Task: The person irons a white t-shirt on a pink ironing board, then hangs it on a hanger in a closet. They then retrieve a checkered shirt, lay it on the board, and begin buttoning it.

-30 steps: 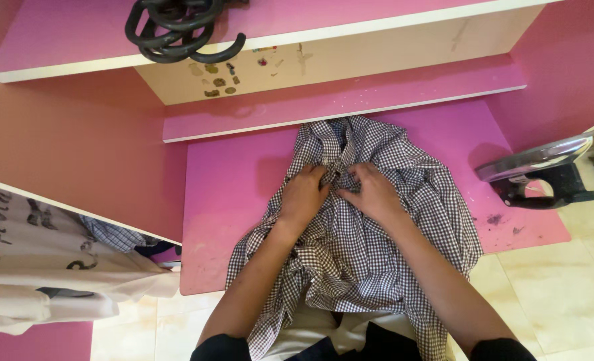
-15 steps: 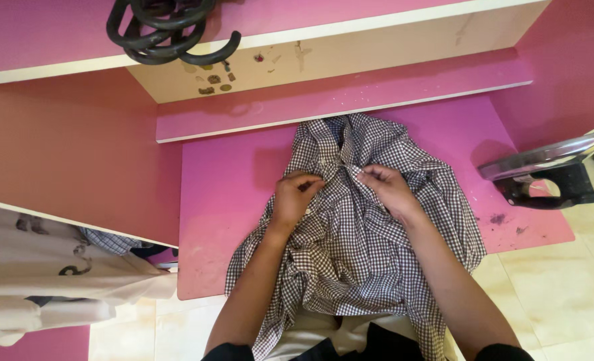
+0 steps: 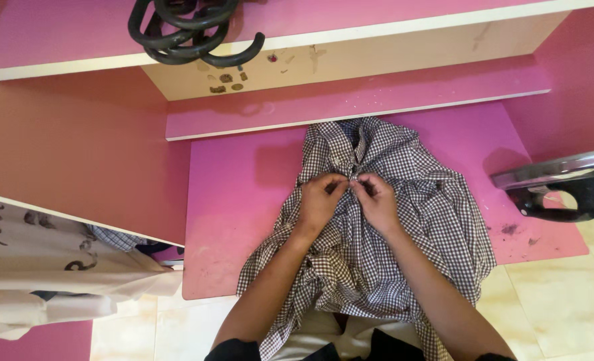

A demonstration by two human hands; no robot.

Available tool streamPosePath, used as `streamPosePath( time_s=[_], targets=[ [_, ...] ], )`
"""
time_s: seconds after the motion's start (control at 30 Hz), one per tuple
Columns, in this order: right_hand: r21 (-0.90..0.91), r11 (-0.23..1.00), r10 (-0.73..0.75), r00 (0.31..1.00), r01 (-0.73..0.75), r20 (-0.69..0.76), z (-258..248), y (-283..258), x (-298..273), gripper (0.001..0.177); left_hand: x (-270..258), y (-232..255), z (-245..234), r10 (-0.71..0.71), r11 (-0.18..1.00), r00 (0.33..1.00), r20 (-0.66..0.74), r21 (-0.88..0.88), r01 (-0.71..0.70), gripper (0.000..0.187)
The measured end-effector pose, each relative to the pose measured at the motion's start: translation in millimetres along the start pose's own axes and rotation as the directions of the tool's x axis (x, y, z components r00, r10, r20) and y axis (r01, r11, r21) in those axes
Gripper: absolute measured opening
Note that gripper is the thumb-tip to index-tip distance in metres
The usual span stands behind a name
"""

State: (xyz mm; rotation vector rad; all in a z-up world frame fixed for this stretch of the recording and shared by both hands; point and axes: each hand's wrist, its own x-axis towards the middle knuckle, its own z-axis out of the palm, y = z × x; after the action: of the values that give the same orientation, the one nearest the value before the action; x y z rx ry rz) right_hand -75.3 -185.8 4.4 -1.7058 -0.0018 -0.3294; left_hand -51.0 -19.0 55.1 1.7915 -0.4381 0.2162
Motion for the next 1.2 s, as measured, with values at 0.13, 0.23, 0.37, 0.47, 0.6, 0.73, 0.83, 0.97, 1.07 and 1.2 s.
streamPosePath(
  time_s=[0.13, 0.23, 0.37, 0.47, 0.6, 0.73, 0.83, 0.97, 1.07, 1.2],
  targets=[
    [-0.161, 0.907, -0.402, 0.914, 0.389, -0.054, 4.8, -2.3, -2.6, 0.017, -3.6, -11.6, 3.3, 0.052, 0.997, 0.998, -0.020, 0.061, -0.050, 0.015],
    [-0.263, 0.892, -0.394, 0.918, 0.369, -0.048, 3.4, -10.4, -4.1, 0.017, -3.0, -13.5, 4.2, 0.025, 1.000, 0.999, -0.029, -0.005, -0.025, 0.015],
    [-0.274, 0.922, -0.309, 0.947, 0.274, -0.091, 3.9, -17.4, -6.2, 0.017, -3.1, -8.7, 3.5, -0.028, 0.999, 0.999, 0.019, -0.039, 0.029, 0.014],
    [-0.259, 0.927, -0.299, 0.951, 0.270, -0.078, 3.1, -20.5, -8.4, 0.016, -3.9, -6.0, 2.6, -0.010, 1.000, 1.000, 0.015, -0.027, 0.010, 0.014],
    [-0.263, 0.921, -0.318, 0.945, 0.288, -0.077, 4.5, -20.7, -7.9, 0.015, -4.1, -5.7, 3.0, 0.026, 1.000, 1.000, -0.011, 0.000, -0.026, 0.015],
    [-0.260, 0.891, -0.391, 0.920, 0.372, -0.023, 3.4, -16.0, -8.0, 0.018, -3.3, -4.7, 2.5, -0.023, 1.000, 0.999, -0.041, -0.014, 0.022, 0.015],
    [-0.207, 0.917, -0.349, 0.937, 0.340, -0.004, -0.6, -7.5, -8.7, 0.017, -3.8, -4.5, 3.5, -0.027, 1.000, 0.998, -0.056, -0.004, 0.026, 0.014],
    [-0.049, 0.993, -0.111, 0.994, 0.112, 0.015, -4.5, 6.4, -4.6, 0.018, -4.3, -6.6, 1.7, 0.035, 0.999, 0.998, -0.058, 0.039, -0.033, 0.013],
    [-0.048, 0.992, -0.114, 0.992, 0.116, 0.044, -7.7, 12.3, -3.7, 0.020, -4.7, -7.8, 1.5, 0.034, 0.999, 0.998, -0.049, 0.027, -0.032, 0.013],
    [-0.093, 0.990, -0.100, 0.995, 0.102, 0.025, -3.5, 10.0, -3.7, 0.015, -5.4, -6.4, -0.8, 0.047, 0.998, 0.999, -0.013, 0.043, -0.047, 0.014]
  ],
)
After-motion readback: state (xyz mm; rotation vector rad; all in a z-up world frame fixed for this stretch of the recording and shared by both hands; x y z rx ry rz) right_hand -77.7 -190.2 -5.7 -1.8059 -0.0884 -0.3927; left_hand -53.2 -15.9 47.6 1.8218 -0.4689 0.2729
